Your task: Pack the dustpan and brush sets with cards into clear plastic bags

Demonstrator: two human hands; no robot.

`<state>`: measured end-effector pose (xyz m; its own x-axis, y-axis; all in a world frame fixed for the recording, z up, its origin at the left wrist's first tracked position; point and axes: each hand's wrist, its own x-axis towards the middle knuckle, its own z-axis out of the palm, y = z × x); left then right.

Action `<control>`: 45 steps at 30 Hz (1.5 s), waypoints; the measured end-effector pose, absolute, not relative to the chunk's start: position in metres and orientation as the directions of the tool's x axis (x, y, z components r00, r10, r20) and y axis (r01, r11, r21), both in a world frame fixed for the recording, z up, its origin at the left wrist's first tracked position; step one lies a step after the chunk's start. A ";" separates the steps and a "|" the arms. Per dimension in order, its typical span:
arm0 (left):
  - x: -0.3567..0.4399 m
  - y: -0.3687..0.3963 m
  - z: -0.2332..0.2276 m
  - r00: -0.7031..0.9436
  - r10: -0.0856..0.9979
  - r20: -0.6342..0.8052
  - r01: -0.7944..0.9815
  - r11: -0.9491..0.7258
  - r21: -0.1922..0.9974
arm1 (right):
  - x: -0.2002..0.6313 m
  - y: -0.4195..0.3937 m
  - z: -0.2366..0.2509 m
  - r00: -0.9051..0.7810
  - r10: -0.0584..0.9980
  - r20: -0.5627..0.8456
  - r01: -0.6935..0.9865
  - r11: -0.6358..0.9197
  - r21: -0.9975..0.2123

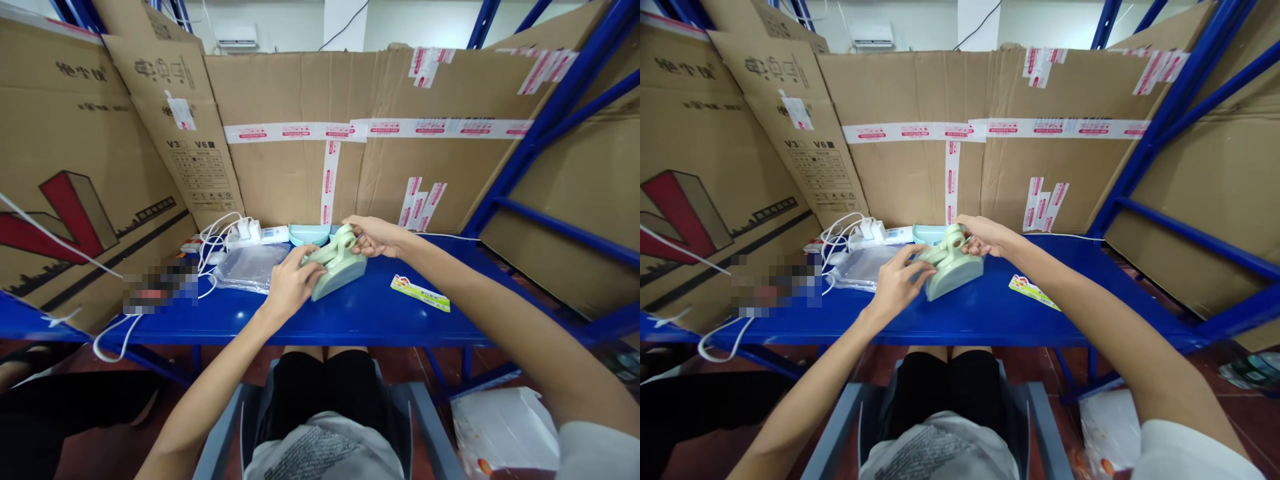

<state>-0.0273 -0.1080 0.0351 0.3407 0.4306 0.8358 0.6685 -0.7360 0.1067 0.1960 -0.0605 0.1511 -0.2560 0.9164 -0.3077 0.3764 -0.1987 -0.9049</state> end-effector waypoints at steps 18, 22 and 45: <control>-0.048 -0.073 0.017 0.064 0.739 0.670 0.301 -0.655 0.693 | 0.252 -0.008 0.123 -0.782 0.618 0.074 0.506 0.700 -0.503; -0.055 -0.070 0.022 0.074 0.774 0.629 0.266 -0.623 0.735 | 0.241 0.005 0.117 -0.788 0.608 0.101 0.499 0.726 -0.473; -0.049 -0.055 0.021 0.066 0.672 0.737 0.242 -0.728 0.642 | 0.233 -0.012 0.151 -0.513 0.647 0.564 0.469 0.762 -0.447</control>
